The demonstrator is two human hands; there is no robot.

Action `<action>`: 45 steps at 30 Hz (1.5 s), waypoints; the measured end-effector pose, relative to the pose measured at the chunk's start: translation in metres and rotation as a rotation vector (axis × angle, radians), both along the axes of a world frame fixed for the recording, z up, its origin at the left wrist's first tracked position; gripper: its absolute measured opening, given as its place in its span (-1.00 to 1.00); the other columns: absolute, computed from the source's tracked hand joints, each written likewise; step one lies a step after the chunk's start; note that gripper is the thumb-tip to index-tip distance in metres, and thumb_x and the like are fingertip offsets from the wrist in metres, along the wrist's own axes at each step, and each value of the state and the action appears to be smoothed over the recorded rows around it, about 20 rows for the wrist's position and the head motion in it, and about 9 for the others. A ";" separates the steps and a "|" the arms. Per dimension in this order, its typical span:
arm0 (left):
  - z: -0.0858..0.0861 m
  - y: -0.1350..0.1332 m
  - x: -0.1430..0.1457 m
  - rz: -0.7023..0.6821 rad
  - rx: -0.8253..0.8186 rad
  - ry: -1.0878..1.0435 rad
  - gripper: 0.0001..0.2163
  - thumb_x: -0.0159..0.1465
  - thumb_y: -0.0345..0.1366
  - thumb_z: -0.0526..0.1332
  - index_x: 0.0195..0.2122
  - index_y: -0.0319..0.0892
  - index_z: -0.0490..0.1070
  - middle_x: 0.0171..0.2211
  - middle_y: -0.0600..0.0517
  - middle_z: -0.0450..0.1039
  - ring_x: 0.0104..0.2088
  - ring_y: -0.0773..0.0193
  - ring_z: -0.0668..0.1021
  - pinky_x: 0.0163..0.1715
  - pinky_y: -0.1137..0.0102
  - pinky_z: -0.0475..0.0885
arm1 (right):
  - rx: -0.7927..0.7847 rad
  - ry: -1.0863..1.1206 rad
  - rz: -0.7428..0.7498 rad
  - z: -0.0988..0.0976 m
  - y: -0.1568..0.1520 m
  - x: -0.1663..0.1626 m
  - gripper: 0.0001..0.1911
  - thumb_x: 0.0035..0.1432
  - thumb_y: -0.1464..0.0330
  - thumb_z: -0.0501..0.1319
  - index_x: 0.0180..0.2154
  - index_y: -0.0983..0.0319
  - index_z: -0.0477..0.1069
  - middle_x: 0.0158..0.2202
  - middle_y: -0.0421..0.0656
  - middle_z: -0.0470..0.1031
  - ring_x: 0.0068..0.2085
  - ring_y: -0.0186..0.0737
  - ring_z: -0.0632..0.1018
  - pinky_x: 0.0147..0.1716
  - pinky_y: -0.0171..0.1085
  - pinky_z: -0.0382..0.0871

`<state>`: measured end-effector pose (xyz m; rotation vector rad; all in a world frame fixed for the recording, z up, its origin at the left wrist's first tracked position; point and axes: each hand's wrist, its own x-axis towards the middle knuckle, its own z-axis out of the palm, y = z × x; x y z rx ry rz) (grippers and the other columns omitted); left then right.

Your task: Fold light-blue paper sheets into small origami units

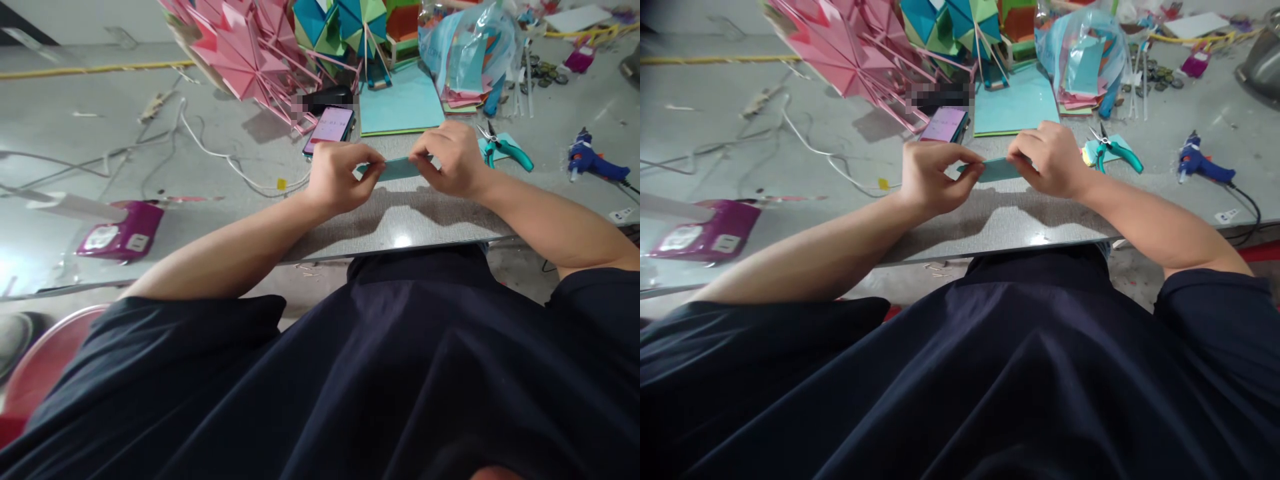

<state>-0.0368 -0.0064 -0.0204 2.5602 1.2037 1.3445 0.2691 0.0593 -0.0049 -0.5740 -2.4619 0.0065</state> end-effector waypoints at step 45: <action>-0.012 0.008 0.018 -0.490 -0.019 -0.460 -0.52 0.69 0.34 0.52 -0.03 0.05 0.94 -0.24 0.00 0.81 -0.36 0.15 0.75 -0.35 0.23 0.64 | -0.094 0.596 0.340 -0.037 -0.007 -0.028 -0.45 0.97 -0.24 0.16 0.46 0.04 0.25 -0.12 -0.34 0.56 -0.26 -0.33 0.74 -0.18 -0.29 0.77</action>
